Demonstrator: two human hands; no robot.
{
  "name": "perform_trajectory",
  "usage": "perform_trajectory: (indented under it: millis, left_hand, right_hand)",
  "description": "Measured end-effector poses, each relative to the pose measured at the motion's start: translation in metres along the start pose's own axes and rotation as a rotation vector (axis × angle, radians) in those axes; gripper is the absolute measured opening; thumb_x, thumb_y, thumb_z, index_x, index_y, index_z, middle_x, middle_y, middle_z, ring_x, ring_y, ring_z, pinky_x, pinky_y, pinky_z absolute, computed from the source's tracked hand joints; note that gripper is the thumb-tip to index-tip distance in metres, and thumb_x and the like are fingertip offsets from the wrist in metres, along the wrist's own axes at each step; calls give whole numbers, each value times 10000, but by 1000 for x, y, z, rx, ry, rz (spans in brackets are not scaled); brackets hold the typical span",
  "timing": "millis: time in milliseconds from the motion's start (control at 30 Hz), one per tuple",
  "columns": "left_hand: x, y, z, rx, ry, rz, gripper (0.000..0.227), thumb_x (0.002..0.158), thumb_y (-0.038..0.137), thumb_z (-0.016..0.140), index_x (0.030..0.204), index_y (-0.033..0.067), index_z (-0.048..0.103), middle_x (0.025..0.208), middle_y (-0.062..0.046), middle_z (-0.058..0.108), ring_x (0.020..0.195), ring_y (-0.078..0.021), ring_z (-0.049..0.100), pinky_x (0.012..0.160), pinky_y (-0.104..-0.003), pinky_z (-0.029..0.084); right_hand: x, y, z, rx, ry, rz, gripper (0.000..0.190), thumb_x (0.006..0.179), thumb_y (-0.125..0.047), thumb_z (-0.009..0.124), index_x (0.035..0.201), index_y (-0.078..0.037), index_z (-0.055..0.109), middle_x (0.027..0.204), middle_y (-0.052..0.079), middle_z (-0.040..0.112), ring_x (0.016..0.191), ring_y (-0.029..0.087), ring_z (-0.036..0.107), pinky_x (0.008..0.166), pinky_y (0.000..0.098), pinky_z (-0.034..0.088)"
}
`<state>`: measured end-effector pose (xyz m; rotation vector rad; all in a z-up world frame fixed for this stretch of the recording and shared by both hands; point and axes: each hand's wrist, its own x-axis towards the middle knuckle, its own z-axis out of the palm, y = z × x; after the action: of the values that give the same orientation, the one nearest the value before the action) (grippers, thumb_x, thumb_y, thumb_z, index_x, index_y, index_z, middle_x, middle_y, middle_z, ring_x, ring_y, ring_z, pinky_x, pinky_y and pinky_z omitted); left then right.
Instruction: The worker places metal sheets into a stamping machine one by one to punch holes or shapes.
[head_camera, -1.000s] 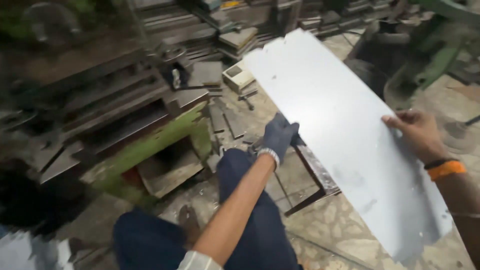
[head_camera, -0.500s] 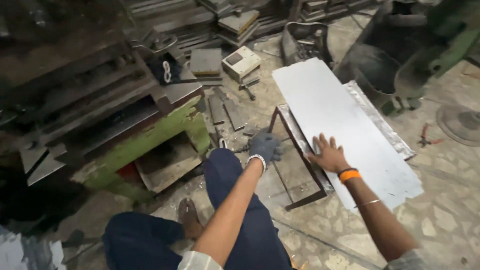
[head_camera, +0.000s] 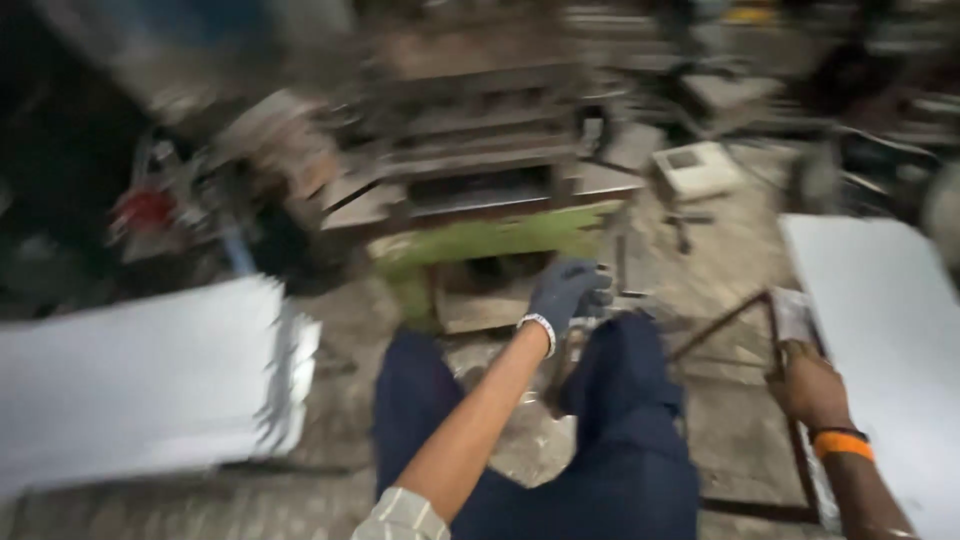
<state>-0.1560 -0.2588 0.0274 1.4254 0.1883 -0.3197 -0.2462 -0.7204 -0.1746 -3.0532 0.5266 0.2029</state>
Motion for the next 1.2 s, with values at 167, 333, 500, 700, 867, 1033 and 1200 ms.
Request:
perform_trajectory:
  millis: [167,333,500,700,867,1033,1200]
  left_hand:
    - [9,-9,-150,-351,270,27,290,901,42,678,1191,52,669,1031,-254,724,768,-365,743,591,-447,652]
    - [-22,-32,-330,278,708,35,282,866,331,689,1104,193,752,1116,-83,754,1126,-286,691,991,-447,553]
    - [-47,-35,-484,77,1195,-110,284,873,410,611,1124,305,693,1007,51,768,878,-171,750,867,-360,595]
    - [-115,-22,-564,46,1747,-9,317,927,350,643,1231,261,655,1110,-19,764,995,-263,737,942,-422,563]
    - [-181,-71,-605,-124,1974,-70,442,943,322,730,1344,191,598,1319,-68,679,1248,-276,630,1051,-410,523]
    - [-257,-195,-616,-96,1652,-304,371,1040,433,560,1248,164,709,1150,-154,730,1121,-410,666,985,-535,484]
    - [-301,-202,-594,-630,1237,-24,623,663,112,940,1232,50,693,999,-183,734,890,-370,729,772,-465,593]
  right_hand:
    - [-38,-325,-135,232,99,-409,486,903,-375,676,1380,-300,623,1333,68,654,1168,422,659,988,589,521]
    - [-112,-571,-147,581,-159,-1009,384,895,-247,680,1275,-193,683,1198,84,735,1190,351,653,1024,496,501]
    - [-193,-740,-129,210,-254,-1331,391,903,-256,639,1266,-116,674,1279,127,701,1241,351,628,1072,505,462]
    - [-259,-853,-137,267,60,-1570,601,941,-329,644,1450,-46,497,1495,196,501,1371,392,495,1166,527,315]
    - [-324,-848,-74,199,217,-1299,900,918,-512,607,1547,66,324,1501,324,447,1295,503,520,997,553,509]
    - [-369,-804,-71,287,-646,-1825,658,993,-519,515,1410,-11,555,1509,235,492,1463,399,376,1220,499,250]
    - [-350,-794,-82,574,-522,-1566,488,978,-400,617,1380,-124,603,1403,112,608,1377,308,507,1151,456,340]
